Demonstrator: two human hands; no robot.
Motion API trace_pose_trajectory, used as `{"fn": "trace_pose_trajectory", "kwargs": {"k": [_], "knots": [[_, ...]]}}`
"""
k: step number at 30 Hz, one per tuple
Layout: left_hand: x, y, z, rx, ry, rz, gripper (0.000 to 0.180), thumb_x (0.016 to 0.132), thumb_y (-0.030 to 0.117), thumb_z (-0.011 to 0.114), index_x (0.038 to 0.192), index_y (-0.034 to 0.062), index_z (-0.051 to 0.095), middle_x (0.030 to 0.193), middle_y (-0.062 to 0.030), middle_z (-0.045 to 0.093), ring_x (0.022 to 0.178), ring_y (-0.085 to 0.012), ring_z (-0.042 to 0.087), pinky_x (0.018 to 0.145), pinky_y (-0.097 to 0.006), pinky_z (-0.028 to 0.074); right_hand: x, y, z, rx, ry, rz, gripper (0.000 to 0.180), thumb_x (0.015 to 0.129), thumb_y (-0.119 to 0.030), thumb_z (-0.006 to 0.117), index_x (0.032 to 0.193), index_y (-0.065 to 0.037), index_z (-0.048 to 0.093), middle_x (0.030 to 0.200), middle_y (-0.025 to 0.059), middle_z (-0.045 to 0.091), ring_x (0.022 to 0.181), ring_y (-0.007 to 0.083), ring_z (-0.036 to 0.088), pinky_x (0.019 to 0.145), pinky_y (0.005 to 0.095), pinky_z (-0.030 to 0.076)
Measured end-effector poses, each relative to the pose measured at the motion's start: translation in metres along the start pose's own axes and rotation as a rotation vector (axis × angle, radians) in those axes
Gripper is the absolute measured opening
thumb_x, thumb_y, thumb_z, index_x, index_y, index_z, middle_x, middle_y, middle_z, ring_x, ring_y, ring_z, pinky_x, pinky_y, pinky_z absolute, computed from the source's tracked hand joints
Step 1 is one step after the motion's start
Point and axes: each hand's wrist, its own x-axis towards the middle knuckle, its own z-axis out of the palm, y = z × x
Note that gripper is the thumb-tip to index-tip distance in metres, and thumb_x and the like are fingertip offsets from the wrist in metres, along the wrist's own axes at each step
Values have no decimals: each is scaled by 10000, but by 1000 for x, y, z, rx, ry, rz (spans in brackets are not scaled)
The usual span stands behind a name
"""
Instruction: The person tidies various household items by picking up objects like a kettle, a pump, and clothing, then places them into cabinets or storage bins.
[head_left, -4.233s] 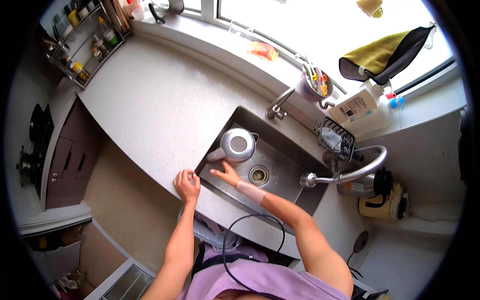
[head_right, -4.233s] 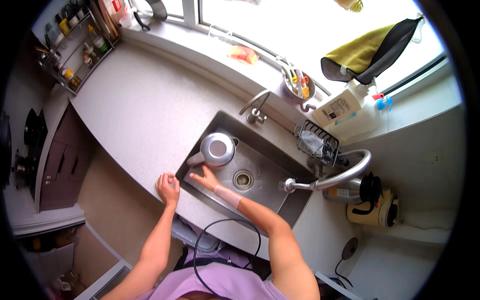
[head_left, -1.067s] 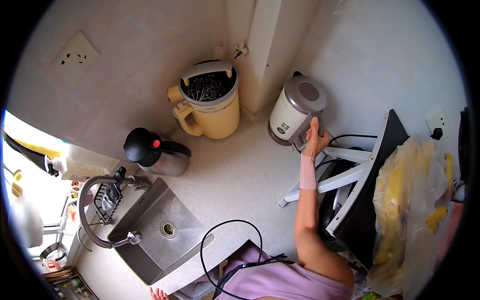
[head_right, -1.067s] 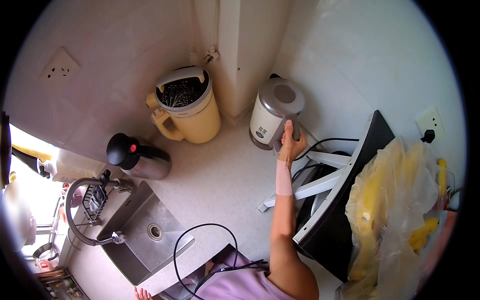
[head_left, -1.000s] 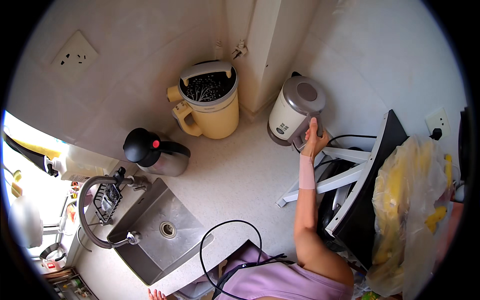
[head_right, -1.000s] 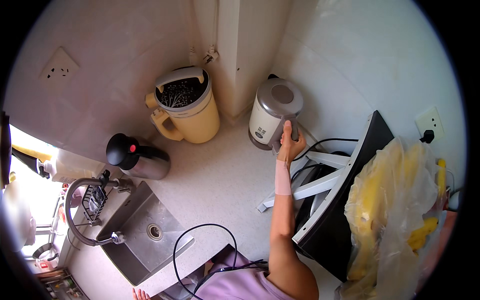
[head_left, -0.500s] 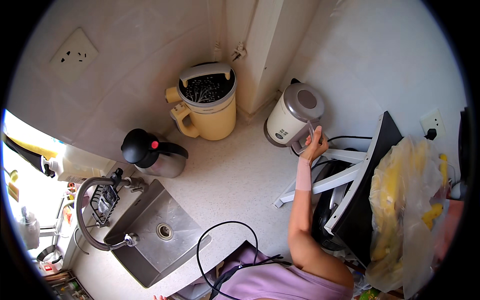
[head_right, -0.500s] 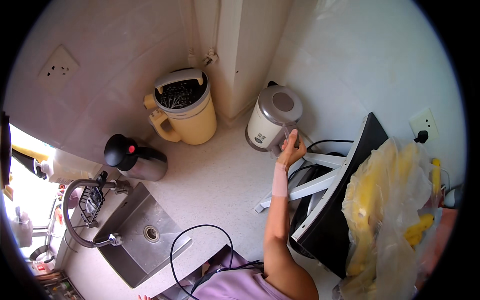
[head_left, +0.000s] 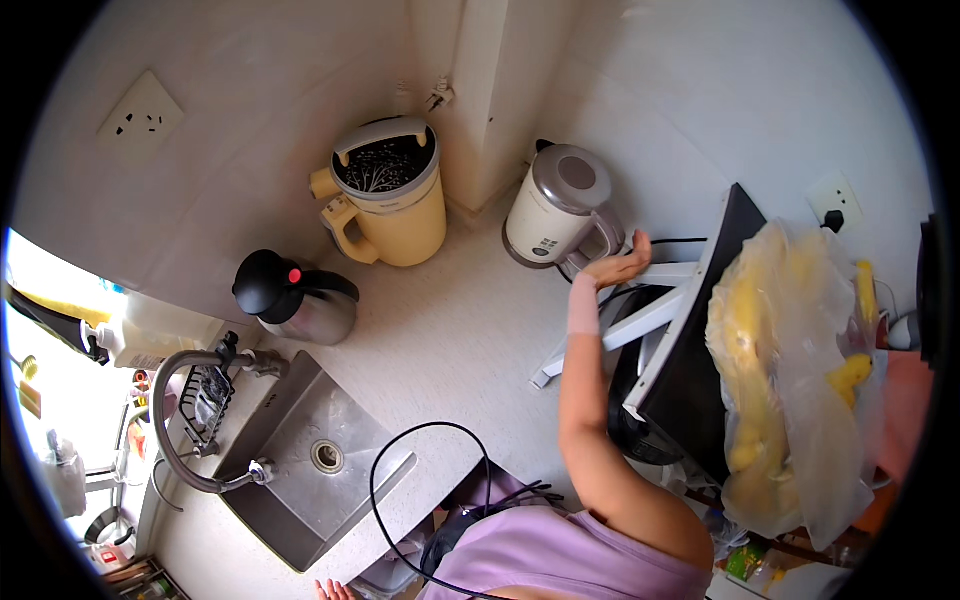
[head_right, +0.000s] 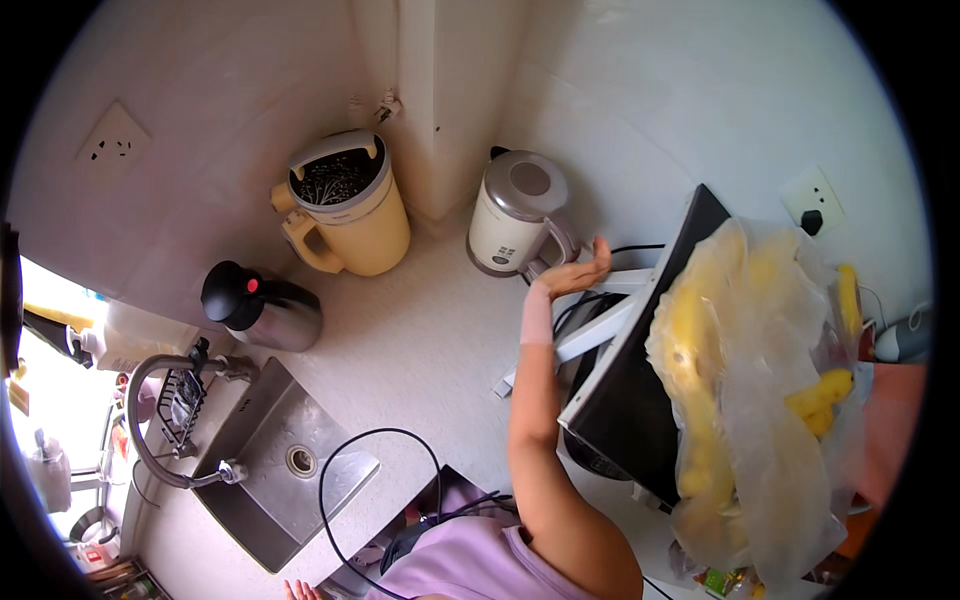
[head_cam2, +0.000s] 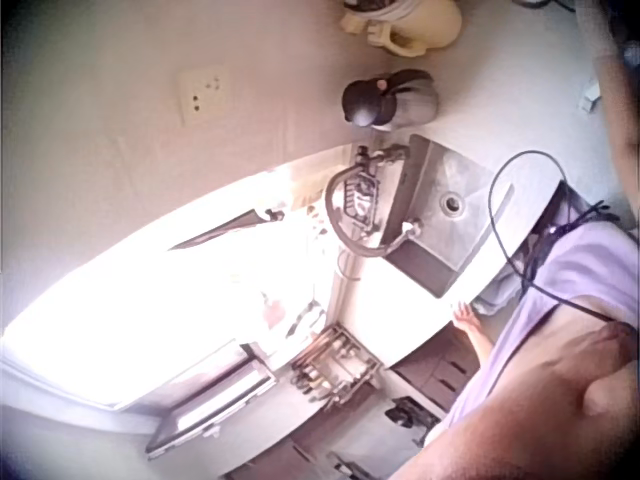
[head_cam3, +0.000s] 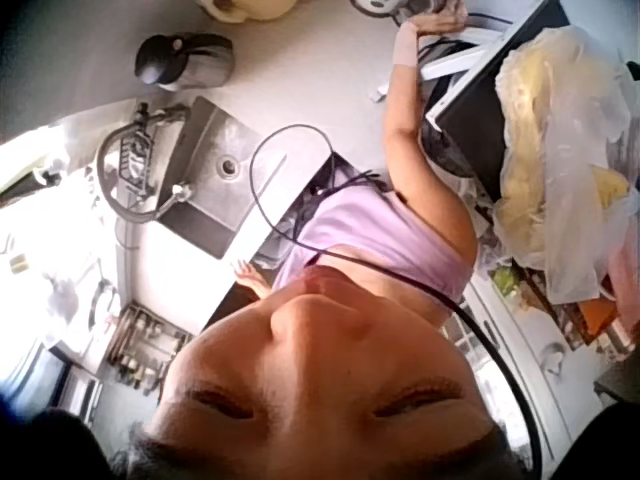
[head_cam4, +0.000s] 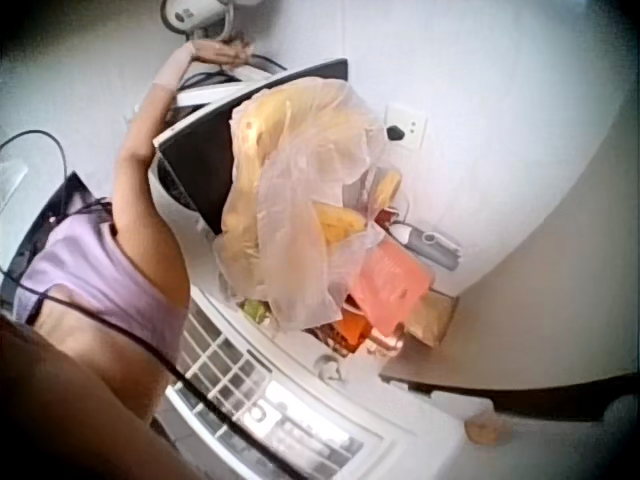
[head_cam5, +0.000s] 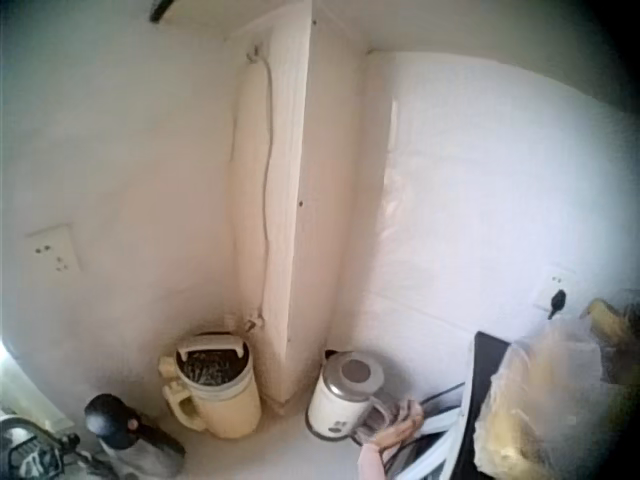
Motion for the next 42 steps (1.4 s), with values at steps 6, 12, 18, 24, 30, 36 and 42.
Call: {"fn": "trace_pose_trajectory", "kwargs": {"k": [6, 12, 18, 24, 30, 36, 42], "knots": [[4, -31, -9, 45, -61, -48, 570, 892, 408, 335, 1376, 110, 299, 1386, -200, 306, 1286, -353, 273, 1065, -467, 199, -64, 82, -62, -1027, -732, -235, 567, 905, -247, 367, 1326, 107, 231, 1366, 276, 289, 1296, 361, 261, 1056, 450, 223], [-43, -37, -22, 41, -54, -3, 608, 880, 451, 333, 1381, 111, 285, 1402, -199, 283, 1296, -368, 250, 1070, -494, 165, -73, 101, -51, -917, -838, -87, 648, 887, -306, 407, 1329, 123, 205, 1385, 274, 257, 1307, 369, 228, 1057, 462, 197], [-72, -101, -71, -201, 60, 119, 476, 880, 386, 412, 1298, 161, 436, 1267, -133, 430, 1108, -238, 445, 987, -353, 314, -149, 81, -62, -696, -1063, -209, 411, 897, -212, 425, 1194, 62, 347, 1198, 209, 402, 1093, 290, 393, 924, 392, 320], [-143, -152, -116, -419, 360, 89, 306, 894, 353, 471, 1074, 120, 553, 859, -37, 601, 752, -122, 572, 680, -250, 453, -221, -23, -191, 222, -1525, 231, 196, 924, -151, 420, 884, 1, 538, 830, 101, 584, 746, 158, 553, 679, 262, 453], [-205, -277, -187, -602, 603, -48, 399, 911, 349, 496, 600, 105, 436, 537, 24, 420, 499, -80, 454, 490, -229, 385, -282, -165, -333, 438, -2299, -262, 355, 917, -210, 446, 617, -23, 469, 565, 25, 502, 519, 83, 436, 499, 234, 370], [-297, -356, -368, -558, 975, -73, 450, 905, 309, 519, 547, 90, 360, 524, 33, 326, 468, -84, 266, 477, -254, 234, -362, -263, -499, 572, -2412, -385, 316, 904, -208, 473, 653, -24, 531, 544, -12, 395, 521, 71, 347, 482, 239, 279], [-299, -384, -492, -638, 1207, 14, 452, 901, 306, 525, 540, 74, 383, 481, 26, 346, 423, -72, 308, 429, -251, 232, -467, -291, -657, 582, -2673, -123, 344, 925, -244, 478, 647, -52, 540, 536, -12, 481, 481, 40, 401, 432, 192, 309]]}}
